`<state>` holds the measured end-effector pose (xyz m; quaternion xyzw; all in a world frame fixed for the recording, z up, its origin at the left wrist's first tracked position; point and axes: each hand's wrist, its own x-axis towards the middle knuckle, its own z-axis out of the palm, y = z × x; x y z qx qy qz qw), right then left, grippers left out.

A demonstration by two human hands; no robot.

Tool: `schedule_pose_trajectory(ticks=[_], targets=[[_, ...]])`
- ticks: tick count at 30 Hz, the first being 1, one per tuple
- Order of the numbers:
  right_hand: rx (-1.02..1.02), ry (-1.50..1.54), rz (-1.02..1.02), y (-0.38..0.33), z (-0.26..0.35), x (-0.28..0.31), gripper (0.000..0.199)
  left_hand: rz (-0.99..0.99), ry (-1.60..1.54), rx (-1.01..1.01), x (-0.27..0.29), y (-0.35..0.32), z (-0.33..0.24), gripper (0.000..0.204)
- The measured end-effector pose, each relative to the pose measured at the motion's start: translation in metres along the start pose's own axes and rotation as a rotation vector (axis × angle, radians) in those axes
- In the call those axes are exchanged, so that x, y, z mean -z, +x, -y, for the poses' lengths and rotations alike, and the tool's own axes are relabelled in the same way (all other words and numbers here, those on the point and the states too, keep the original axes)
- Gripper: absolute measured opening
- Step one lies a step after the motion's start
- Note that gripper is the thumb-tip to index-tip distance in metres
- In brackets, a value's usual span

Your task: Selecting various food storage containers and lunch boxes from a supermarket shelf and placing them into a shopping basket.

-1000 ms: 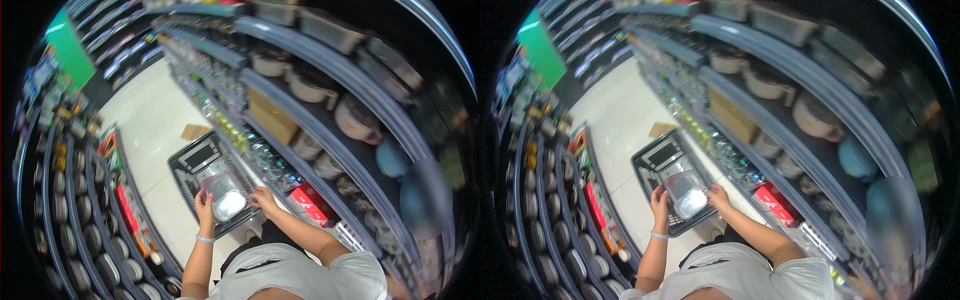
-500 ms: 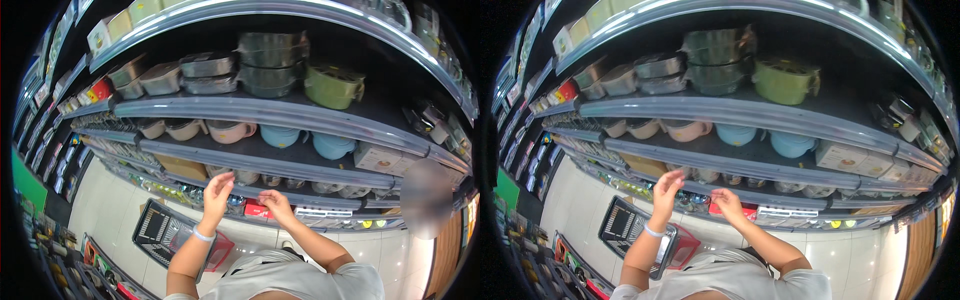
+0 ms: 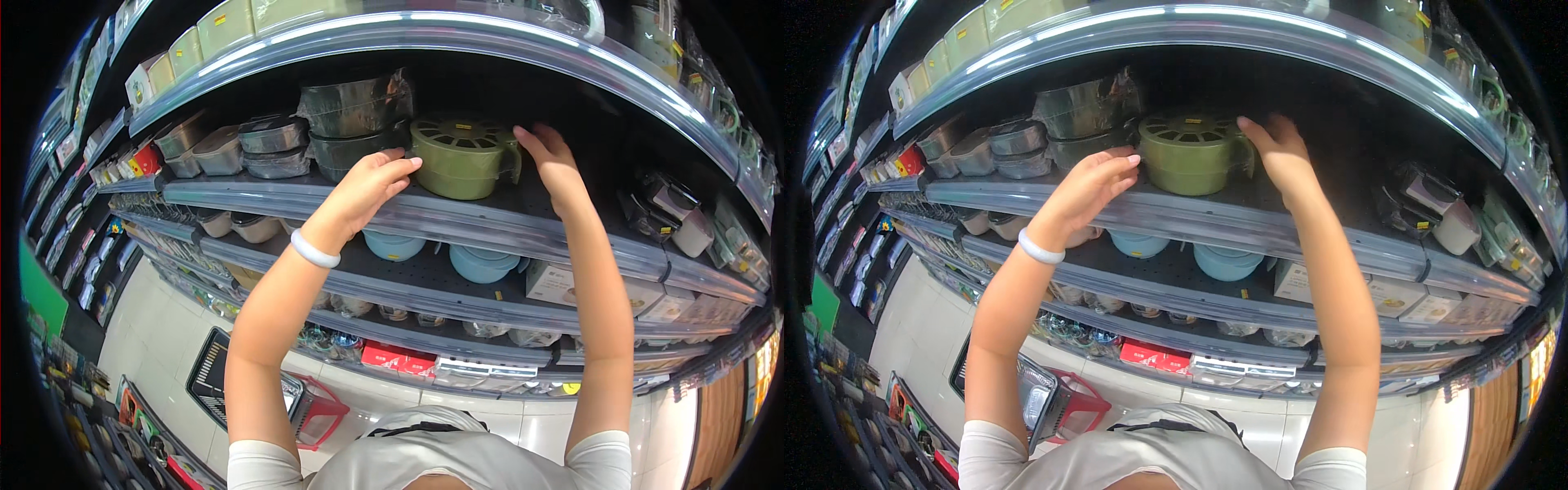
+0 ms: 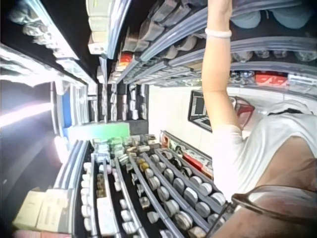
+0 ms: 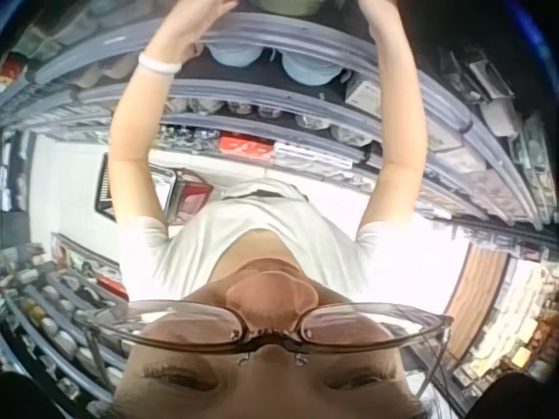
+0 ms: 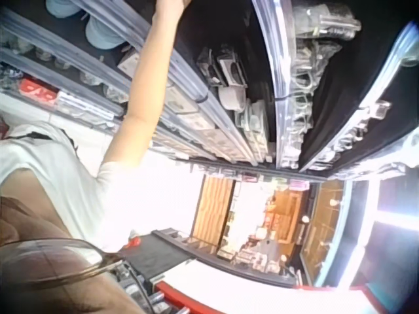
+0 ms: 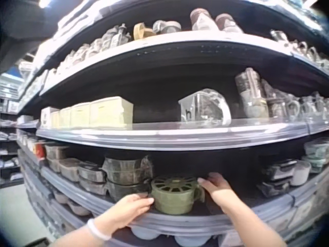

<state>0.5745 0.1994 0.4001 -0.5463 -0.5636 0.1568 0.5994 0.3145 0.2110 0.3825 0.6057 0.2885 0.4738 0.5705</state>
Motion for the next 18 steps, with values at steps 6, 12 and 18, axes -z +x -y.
schedule_pose_trajectory(ticks=[6, 12, 18], targets=[[-0.228, 0.058, 0.353, 0.015, -0.003, -0.004, 0.063, 0.066, 0.224, 0.011, -0.012, 0.003, -0.007, 0.075], [-0.169, 0.141, 0.177, -0.005, 0.007, 0.019, 0.04, 0.26, 0.231, -0.146, -0.047, -0.004, -0.022, 0.069], [0.115, 0.275, 0.088, -0.056, 0.042, 0.051, 0.036, 0.357, -0.055, -0.35, -0.071, -0.063, -0.025, 0.088]])
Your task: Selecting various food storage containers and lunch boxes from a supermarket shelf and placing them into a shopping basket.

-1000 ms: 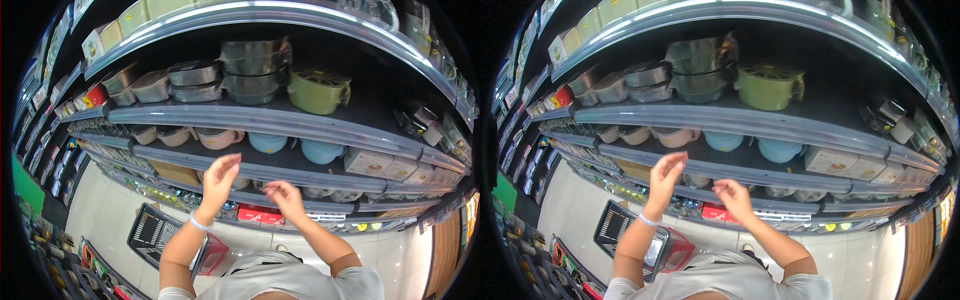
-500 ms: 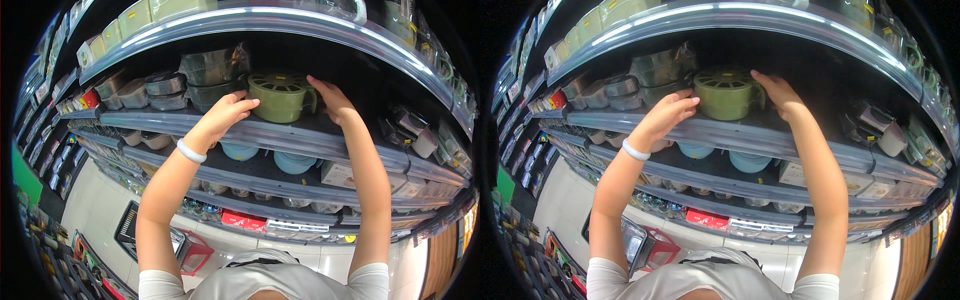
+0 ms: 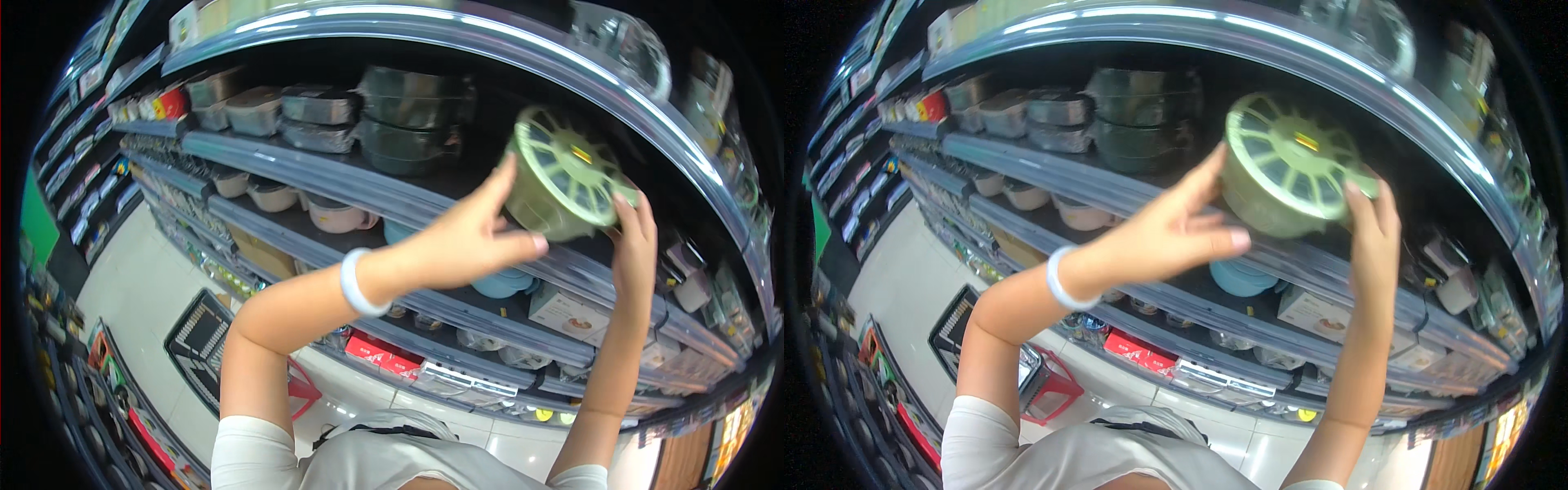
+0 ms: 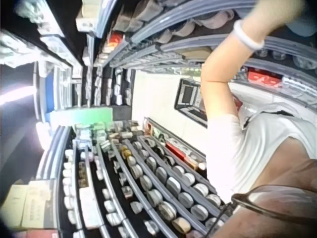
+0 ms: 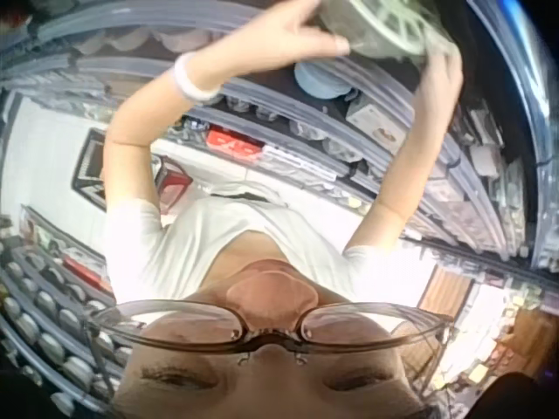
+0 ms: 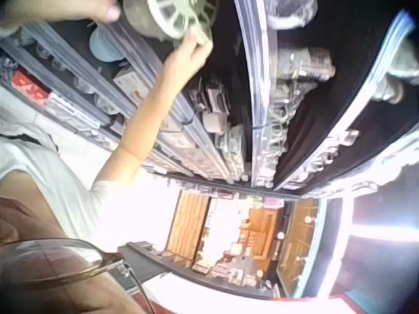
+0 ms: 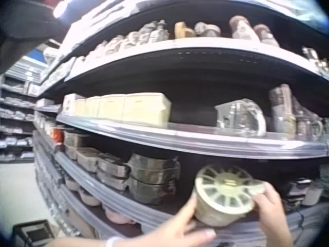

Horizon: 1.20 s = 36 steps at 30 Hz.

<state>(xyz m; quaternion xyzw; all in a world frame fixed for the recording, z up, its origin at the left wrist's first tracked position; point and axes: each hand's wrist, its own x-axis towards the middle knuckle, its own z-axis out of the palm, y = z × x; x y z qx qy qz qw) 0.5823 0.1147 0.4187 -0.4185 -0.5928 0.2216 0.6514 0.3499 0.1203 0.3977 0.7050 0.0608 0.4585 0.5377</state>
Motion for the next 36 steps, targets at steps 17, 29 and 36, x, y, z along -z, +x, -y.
schedule_pose_trajectory(ticks=[17, 29, 36], targets=[[-0.119, 0.276, 0.652, -0.248, -0.073, -0.324, 0.051, -1.154, 0.182, 0.19, 0.094, -0.377, -0.027, 0.068], [-0.108, 0.007, 1.331, -0.406, -0.253, -0.512, 0.044, -1.889, -0.178, 0.702, 0.112, -0.595, 0.102, 0.054], [-0.322, -0.225, 1.554, -0.448, -0.319, -0.542, 0.039, -2.0, -0.48, 0.805, 0.119, -0.652, 0.182, 0.07]])
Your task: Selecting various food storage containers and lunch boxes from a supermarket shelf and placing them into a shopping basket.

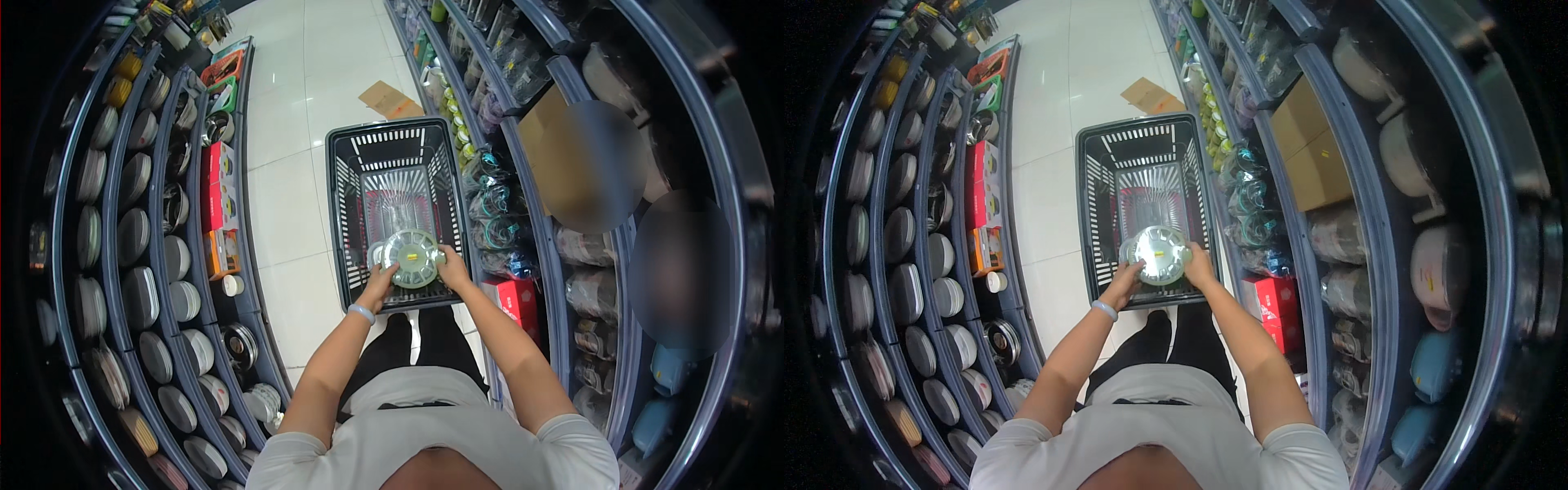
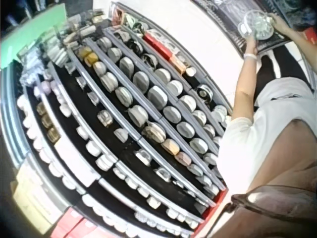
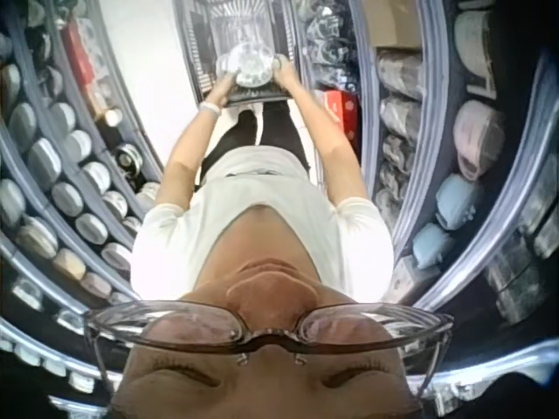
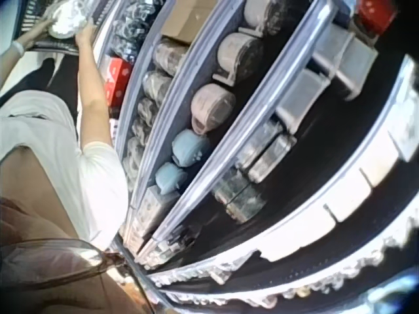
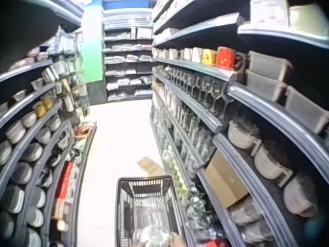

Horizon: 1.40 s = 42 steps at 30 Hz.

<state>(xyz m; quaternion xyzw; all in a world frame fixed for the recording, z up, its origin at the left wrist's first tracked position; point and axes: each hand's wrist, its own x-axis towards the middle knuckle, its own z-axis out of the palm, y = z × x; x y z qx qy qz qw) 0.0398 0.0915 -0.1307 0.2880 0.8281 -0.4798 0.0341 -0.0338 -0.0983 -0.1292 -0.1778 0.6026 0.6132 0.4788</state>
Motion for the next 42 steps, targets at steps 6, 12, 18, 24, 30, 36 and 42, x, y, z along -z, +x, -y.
schedule_pose_trajectory(ticks=[6, 12, 18, 24, 30, 36, 42], targets=[[-0.061, -0.08, 0.059, 0.017, -0.042, -0.029, 0.039, -0.086, 0.06, 0.052, 0.011, 0.024, 0.018, 0.065], [-0.102, -0.165, 0.111, 0.011, -0.015, -0.033, 0.042, -0.002, 0.06, 0.121, 0.026, 0.019, 0.016, 0.05], [-0.078, -0.221, 0.048, -0.005, 0.038, -0.018, 0.046, -0.313, 0.24, -0.156, 0.038, 0.025, 0.023, 0.056], [0.121, -0.03, -0.177, -0.046, 0.05, 0.017, 0.043, -0.248, 0.334, -0.46, -0.015, -0.009, -0.031, 0.054], [0.129, 0.172, -0.492, -0.128, 0.059, 0.074, 0.039, 0.208, 0.363, -0.694, -0.126, -0.057, -0.077, 0.046], [0.113, 0.384, -0.795, -0.232, 0.078, 0.193, 0.025, 0.752, 0.419, -0.9, -0.251, -0.177, -0.126, 0.045], [0.341, 0.195, -1.375, -0.373, 0.157, 0.322, 0.015, 1.215, 0.392, -1.174, -0.365, -0.323, -0.175, 0.041]])
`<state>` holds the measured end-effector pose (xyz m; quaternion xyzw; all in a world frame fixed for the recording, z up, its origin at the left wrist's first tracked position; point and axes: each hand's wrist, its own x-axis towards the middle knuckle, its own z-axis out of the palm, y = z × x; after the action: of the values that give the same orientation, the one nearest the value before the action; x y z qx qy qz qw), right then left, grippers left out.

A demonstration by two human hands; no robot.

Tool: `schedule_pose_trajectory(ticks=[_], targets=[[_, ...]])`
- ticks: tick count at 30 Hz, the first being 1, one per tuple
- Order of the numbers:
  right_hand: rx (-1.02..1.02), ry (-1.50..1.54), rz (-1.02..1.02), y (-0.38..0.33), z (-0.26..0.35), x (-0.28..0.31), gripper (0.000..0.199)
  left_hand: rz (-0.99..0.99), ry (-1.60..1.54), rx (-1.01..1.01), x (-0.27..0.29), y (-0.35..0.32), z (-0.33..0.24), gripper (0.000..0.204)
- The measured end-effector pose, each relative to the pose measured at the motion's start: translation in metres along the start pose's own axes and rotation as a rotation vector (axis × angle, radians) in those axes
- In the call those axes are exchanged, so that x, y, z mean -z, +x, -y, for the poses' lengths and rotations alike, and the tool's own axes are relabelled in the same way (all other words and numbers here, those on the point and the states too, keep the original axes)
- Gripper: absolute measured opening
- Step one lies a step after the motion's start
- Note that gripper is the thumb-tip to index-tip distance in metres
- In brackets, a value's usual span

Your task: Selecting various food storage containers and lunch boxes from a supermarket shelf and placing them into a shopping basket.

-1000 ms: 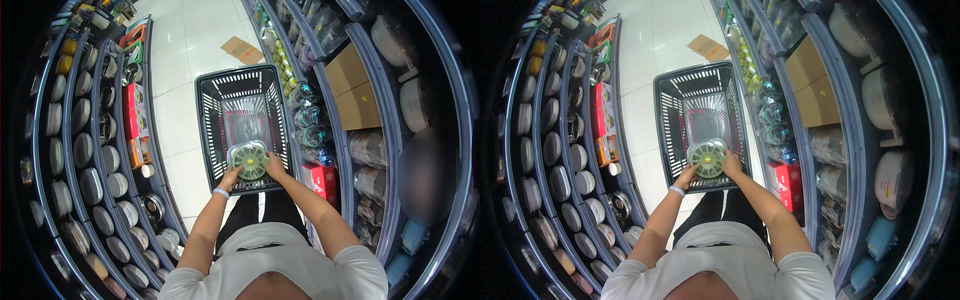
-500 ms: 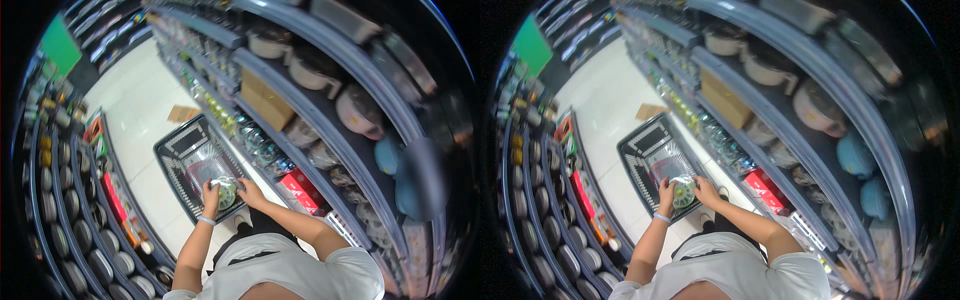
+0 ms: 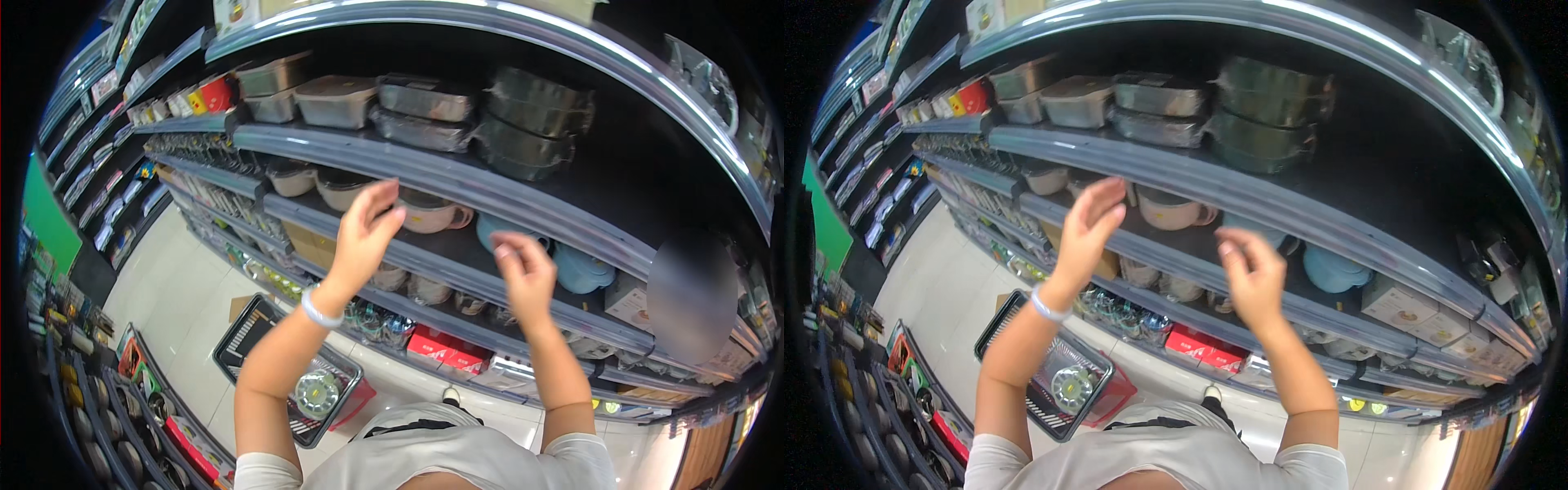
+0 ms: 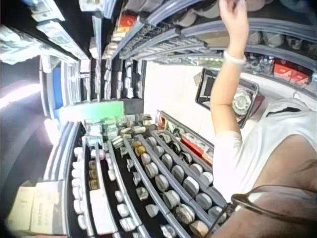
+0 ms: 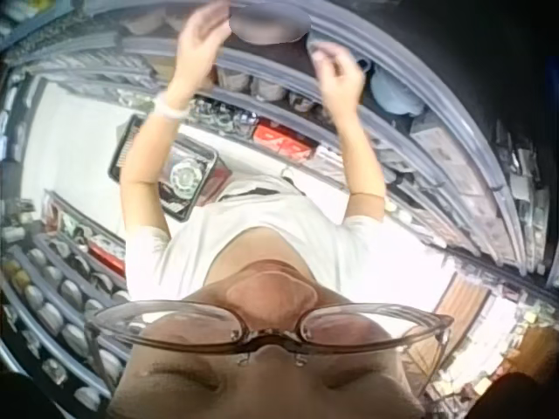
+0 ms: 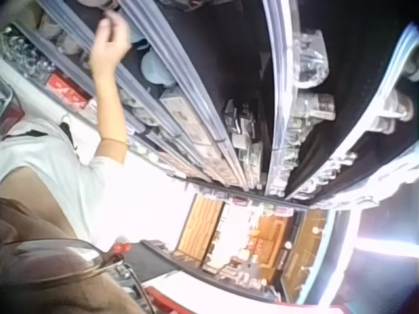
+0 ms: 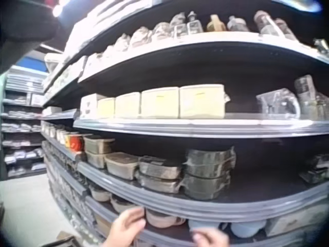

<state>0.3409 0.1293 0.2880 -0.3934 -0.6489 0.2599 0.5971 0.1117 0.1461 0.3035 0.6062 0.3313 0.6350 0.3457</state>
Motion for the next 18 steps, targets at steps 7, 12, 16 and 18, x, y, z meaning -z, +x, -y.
schedule_pose_trajectory(ticks=[7, 12, 16, 18], targets=[[0.225, -0.139, -0.426, 0.136, 0.041, 0.094, 0.042, 0.05, 0.087, -0.327, -0.081, 0.138, -0.042, 0.046], [-0.17, -0.003, -0.158, 0.191, 0.042, 0.097, 0.076, 0.192, 0.259, -0.032, -0.102, 0.166, -0.057, 0.069], [-0.09, -0.111, -0.048, 0.206, 0.039, 0.095, 0.081, 0.245, 0.217, -0.017, -0.107, 0.163, -0.063, 0.073], [-0.031, -0.082, -0.043, 0.199, 0.052, 0.096, 0.08, 0.286, 0.174, -0.062, -0.105, 0.155, -0.068, 0.075]])
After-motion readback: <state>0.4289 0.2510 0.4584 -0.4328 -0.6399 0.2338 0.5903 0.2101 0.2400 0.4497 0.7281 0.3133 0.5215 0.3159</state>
